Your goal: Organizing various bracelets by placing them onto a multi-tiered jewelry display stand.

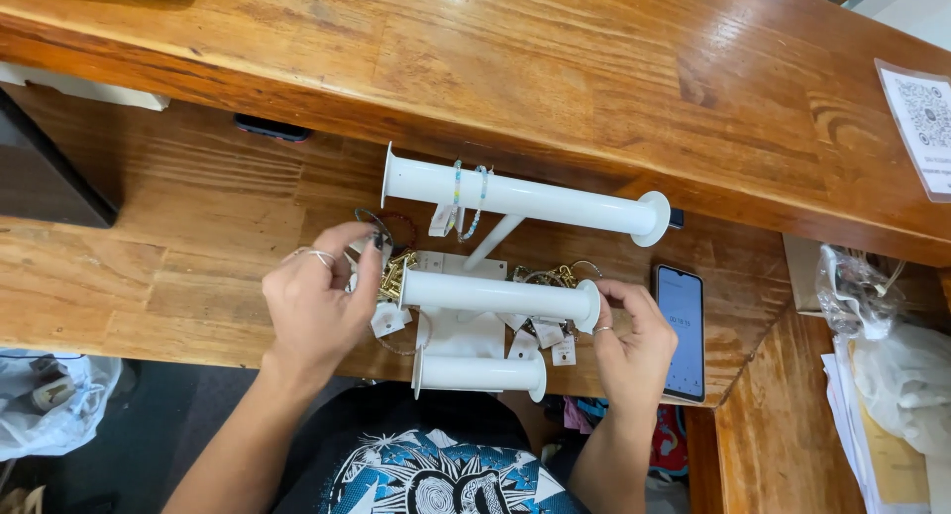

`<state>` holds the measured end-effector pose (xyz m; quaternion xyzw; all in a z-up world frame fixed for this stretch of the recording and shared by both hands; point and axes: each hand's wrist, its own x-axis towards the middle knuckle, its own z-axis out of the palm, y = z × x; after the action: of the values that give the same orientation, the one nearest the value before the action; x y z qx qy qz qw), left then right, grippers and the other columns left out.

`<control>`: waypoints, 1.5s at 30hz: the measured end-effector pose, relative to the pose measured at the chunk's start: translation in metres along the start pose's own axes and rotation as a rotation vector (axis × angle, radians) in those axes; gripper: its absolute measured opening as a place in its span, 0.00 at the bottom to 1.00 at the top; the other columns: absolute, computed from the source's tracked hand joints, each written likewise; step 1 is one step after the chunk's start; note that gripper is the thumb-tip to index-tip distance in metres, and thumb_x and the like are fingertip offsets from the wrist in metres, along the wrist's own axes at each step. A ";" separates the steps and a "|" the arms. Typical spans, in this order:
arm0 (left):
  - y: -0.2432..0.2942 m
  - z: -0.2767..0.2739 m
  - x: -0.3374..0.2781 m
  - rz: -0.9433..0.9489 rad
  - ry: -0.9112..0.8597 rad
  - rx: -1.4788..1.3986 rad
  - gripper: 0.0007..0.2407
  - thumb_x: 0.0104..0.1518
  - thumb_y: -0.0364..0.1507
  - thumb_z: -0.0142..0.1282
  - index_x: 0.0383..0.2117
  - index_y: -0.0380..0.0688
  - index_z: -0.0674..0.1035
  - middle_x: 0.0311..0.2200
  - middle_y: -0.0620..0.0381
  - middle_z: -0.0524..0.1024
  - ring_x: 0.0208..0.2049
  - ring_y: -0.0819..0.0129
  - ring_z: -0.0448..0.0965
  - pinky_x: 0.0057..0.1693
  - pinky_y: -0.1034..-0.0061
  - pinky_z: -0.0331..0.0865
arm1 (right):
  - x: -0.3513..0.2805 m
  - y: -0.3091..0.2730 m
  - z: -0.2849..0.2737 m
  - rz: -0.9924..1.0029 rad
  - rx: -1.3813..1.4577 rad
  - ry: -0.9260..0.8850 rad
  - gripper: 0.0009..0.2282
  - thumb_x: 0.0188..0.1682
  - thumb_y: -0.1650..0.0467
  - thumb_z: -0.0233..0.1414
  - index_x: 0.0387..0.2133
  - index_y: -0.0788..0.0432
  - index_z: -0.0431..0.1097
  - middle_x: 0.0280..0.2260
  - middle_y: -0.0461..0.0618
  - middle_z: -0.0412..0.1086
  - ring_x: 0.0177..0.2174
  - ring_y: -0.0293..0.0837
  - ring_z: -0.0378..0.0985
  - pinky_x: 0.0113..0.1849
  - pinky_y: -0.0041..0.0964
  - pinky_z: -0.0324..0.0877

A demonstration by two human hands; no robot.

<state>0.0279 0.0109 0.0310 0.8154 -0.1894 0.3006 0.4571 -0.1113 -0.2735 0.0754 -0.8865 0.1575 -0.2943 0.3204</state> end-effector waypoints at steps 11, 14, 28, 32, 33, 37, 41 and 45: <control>0.068 0.002 0.036 -0.108 -0.305 0.017 0.13 0.58 0.40 0.58 0.46 0.53 0.84 0.09 0.70 0.64 0.14 0.70 0.70 0.26 0.69 0.64 | -0.010 -0.021 -0.002 -0.085 0.050 0.124 0.07 0.55 0.70 0.54 0.36 0.63 0.75 0.38 0.52 0.74 0.41 0.46 0.75 0.44 0.37 0.71; 0.067 0.005 0.040 -0.177 -0.313 -0.068 0.07 0.57 0.36 0.59 0.37 0.55 0.85 0.09 0.71 0.62 0.13 0.73 0.65 0.29 0.74 0.63 | -0.012 -0.023 -0.005 -0.075 0.074 0.134 0.05 0.55 0.71 0.55 0.36 0.62 0.75 0.39 0.52 0.74 0.41 0.45 0.76 0.44 0.36 0.72; 0.036 -0.026 0.080 -0.637 -0.138 -0.930 0.02 0.63 0.24 0.55 0.33 0.42 0.75 0.13 0.71 0.58 0.13 0.87 0.50 0.22 0.88 0.42 | -0.023 -0.010 0.000 -0.058 0.100 0.076 0.07 0.54 0.70 0.55 0.37 0.62 0.75 0.39 0.52 0.74 0.42 0.46 0.76 0.45 0.38 0.72; -0.003 -0.009 0.067 -0.871 -0.200 -1.051 0.02 0.65 0.24 0.52 0.34 0.44 0.75 0.14 0.68 0.62 0.14 0.83 0.53 0.22 0.87 0.48 | -0.025 -0.010 -0.002 -0.029 0.095 0.098 0.06 0.54 0.71 0.55 0.36 0.62 0.76 0.38 0.52 0.74 0.41 0.46 0.76 0.45 0.37 0.72; -0.016 -0.004 0.062 -0.937 -0.275 -1.095 0.03 0.66 0.24 0.52 0.34 0.44 0.76 0.16 0.68 0.65 0.14 0.83 0.57 0.21 0.88 0.52 | -0.025 -0.011 -0.002 -0.020 0.102 0.112 0.05 0.53 0.72 0.56 0.36 0.63 0.76 0.38 0.52 0.74 0.41 0.45 0.76 0.45 0.37 0.72; -0.028 0.012 0.036 -0.997 -0.456 -0.747 0.02 0.66 0.23 0.51 0.40 0.40 0.76 0.22 0.62 0.68 0.19 0.77 0.61 0.27 0.84 0.59 | -0.027 -0.007 -0.002 -0.023 0.102 0.103 0.04 0.53 0.73 0.55 0.36 0.63 0.75 0.38 0.52 0.74 0.41 0.45 0.76 0.44 0.37 0.71; -0.023 0.010 0.027 -0.704 -0.608 -0.325 0.04 0.61 0.29 0.56 0.36 0.46 0.82 0.13 0.69 0.66 0.19 0.75 0.66 0.50 0.71 0.60 | -0.029 0.003 0.002 0.003 0.096 0.079 0.07 0.53 0.69 0.55 0.36 0.61 0.76 0.38 0.51 0.75 0.41 0.45 0.76 0.44 0.37 0.72; -0.004 -0.011 0.020 -0.511 -0.424 -0.030 0.06 0.60 0.31 0.58 0.40 0.51 0.83 0.15 0.67 0.69 0.20 0.74 0.70 0.39 0.72 0.68 | -0.028 0.020 0.006 0.033 0.034 0.004 0.06 0.48 0.75 0.52 0.36 0.59 0.76 0.39 0.48 0.75 0.41 0.45 0.77 0.45 0.40 0.73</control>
<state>0.0414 0.0220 0.0457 0.8740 -0.0743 -0.0029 0.4802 -0.1315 -0.2725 0.0468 -0.8776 0.1677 -0.2935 0.3399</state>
